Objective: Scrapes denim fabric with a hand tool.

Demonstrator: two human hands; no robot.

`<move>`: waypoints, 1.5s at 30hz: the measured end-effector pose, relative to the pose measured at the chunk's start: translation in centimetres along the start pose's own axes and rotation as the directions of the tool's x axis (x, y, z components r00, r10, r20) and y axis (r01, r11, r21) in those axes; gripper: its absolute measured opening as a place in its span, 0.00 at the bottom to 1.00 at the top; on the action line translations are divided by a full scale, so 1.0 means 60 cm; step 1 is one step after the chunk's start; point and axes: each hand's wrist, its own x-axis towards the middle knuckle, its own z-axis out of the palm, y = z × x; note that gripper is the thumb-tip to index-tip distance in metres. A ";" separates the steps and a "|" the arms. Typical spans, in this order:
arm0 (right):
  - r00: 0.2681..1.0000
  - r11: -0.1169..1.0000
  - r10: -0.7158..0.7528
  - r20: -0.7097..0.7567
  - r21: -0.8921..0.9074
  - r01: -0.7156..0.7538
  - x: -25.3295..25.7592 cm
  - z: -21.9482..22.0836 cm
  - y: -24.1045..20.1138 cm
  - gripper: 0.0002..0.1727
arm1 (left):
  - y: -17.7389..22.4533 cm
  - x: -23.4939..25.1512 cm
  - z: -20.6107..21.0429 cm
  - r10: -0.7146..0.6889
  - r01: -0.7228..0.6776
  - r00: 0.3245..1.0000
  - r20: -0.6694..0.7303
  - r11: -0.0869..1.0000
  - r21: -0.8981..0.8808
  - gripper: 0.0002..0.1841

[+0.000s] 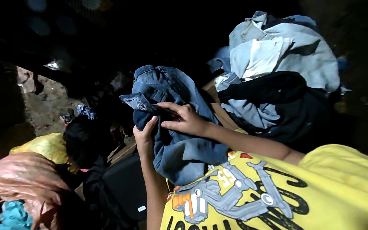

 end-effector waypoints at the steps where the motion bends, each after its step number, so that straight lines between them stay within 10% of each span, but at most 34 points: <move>1: 1.000 1.000 -0.001 0.000 -0.003 0.001 0.001 0.000 -0.001 0.29 | 0.000 0.001 0.000 0.000 0.000 1.000 0.000 1.000 -0.004 0.10; 28: 0.994 0.995 0.089 0.068 0.031 -0.091 -0.005 -0.030 -0.019 0.29 | 0.009 -0.004 0.012 -0.027 0.026 0.999 0.020 0.997 0.070 0.10; 35: 0.998 0.894 0.023 0.060 -0.448 0.006 -0.035 -0.067 -0.046 0.34 | 0.003 -0.004 0.008 -0.007 0.007 0.999 0.035 1.000 0.003 0.10; 45: 0.997 0.836 -0.006 0.072 -0.548 0.045 -0.023 -0.027 -0.048 0.27 | -0.003 -0.013 0.001 0.013 -0.009 0.999 0.051 0.996 -0.087 0.13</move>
